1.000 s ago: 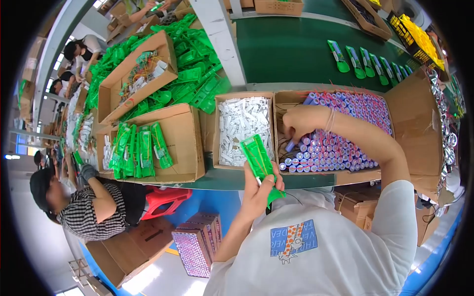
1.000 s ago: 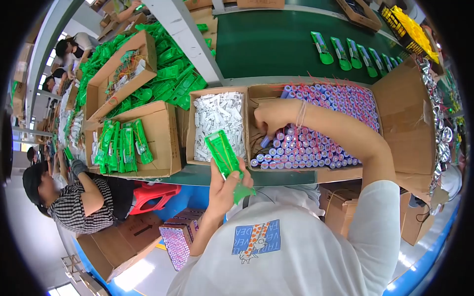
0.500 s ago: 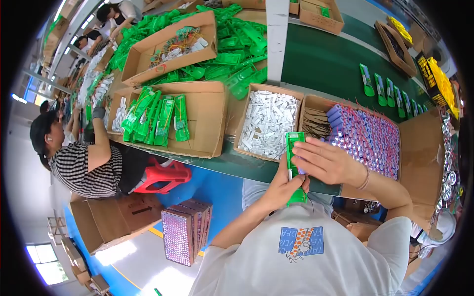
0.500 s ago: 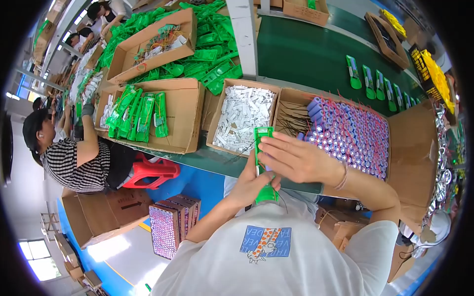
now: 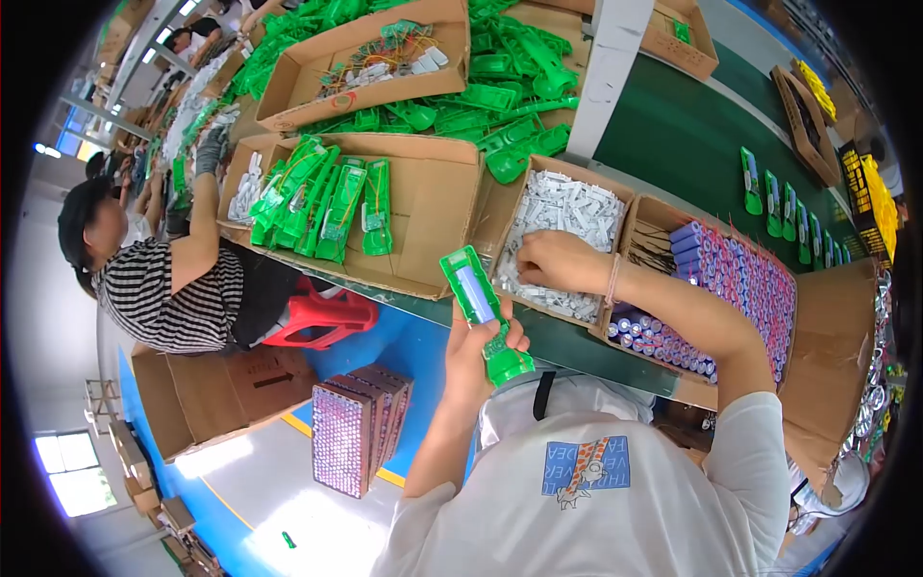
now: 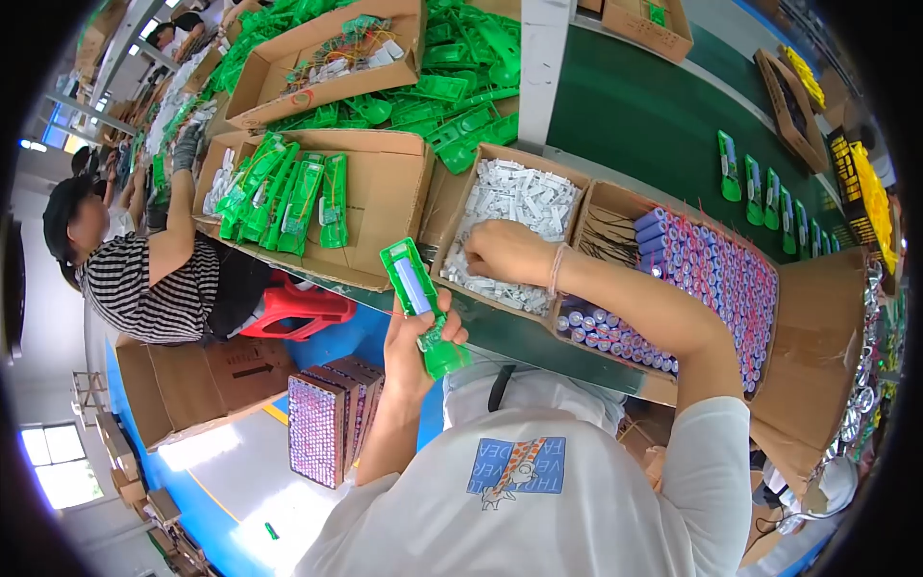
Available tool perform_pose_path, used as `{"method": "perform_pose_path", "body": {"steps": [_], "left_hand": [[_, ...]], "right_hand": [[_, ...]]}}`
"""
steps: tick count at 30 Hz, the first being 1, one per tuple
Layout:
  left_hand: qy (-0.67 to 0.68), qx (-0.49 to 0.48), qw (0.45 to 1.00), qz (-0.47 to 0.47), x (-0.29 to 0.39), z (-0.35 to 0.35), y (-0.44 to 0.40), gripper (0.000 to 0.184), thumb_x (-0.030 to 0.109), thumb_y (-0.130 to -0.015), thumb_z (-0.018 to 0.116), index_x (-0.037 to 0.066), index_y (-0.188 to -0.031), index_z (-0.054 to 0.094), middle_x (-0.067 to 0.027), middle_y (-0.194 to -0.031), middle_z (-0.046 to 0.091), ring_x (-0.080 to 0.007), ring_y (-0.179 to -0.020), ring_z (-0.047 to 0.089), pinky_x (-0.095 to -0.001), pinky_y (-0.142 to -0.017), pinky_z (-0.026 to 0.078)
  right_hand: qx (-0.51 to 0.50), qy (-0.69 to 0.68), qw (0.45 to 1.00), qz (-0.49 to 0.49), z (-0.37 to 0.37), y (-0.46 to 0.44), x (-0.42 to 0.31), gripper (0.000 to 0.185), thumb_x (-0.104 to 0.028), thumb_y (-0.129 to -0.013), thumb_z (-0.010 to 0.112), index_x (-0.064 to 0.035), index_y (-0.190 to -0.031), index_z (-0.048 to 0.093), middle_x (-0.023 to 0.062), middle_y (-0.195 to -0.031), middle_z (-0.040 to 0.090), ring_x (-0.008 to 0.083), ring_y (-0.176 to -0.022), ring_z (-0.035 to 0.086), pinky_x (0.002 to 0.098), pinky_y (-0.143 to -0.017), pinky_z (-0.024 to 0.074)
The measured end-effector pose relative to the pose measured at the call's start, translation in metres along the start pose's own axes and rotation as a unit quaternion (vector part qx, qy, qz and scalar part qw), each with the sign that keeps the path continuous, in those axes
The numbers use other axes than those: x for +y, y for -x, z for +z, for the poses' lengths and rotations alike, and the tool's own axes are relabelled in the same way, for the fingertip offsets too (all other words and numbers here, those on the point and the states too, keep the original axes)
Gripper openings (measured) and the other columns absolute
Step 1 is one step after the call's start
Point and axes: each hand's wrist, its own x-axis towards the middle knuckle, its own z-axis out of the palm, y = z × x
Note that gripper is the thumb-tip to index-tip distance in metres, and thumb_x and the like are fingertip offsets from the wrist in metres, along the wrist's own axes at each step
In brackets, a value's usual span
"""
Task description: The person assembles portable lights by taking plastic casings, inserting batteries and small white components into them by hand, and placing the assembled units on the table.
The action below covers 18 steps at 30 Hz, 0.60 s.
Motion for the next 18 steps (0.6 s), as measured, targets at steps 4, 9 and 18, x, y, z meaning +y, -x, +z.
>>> {"method": "perform_pose_path", "body": {"steps": [4, 9, 18], "left_hand": [[0.061, -0.033, 0.997, -0.022, -0.008, -0.007, 0.009, 0.052, 0.008, -0.076, 0.051, 0.011, -0.127, 0.036, -0.0120, -0.104, 0.050, -0.0228, -0.076, 0.055, -0.0415, -0.072, 0.049], [0.057, -0.060, 0.996, -0.037, -0.017, -0.003, 0.016, 0.046, 0.015, -0.085, 0.051, 0.009, -0.128, 0.034, -0.0134, -0.107, 0.053, -0.0255, -0.080, 0.061, -0.0408, -0.072, 0.052], [-0.156, -0.055, 0.986, -0.014, -0.035, 0.021, 0.006, 0.037, 0.019, -0.100, 0.051, 0.006, -0.130, 0.034, -0.0133, -0.109, 0.059, -0.0262, -0.097, 0.066, -0.0376, -0.081, 0.055]], "right_hand": [[0.022, -0.097, 0.995, -0.003, -0.014, 0.010, -0.004, 0.014, -0.015, -0.074, 0.070, -0.0020, -0.076, 0.065, 0.0128, -0.080, 0.064, 0.0289, -0.075, 0.064, 0.0387, -0.067, 0.0510], [0.095, -0.231, 0.968, -0.012, -0.030, 0.031, -0.006, 0.010, -0.010, -0.085, 0.069, -0.0036, -0.093, 0.068, 0.0046, -0.086, 0.066, 0.0156, -0.078, 0.063, 0.0282, -0.073, 0.0492], [0.109, -0.535, 0.825, 0.147, -0.040, 0.059, -0.011, 0.015, -0.013, -0.090, 0.068, -0.0010, -0.098, 0.066, 0.0009, -0.094, 0.067, 0.0064, -0.087, 0.061, 0.0230, -0.080, 0.0497]]}}
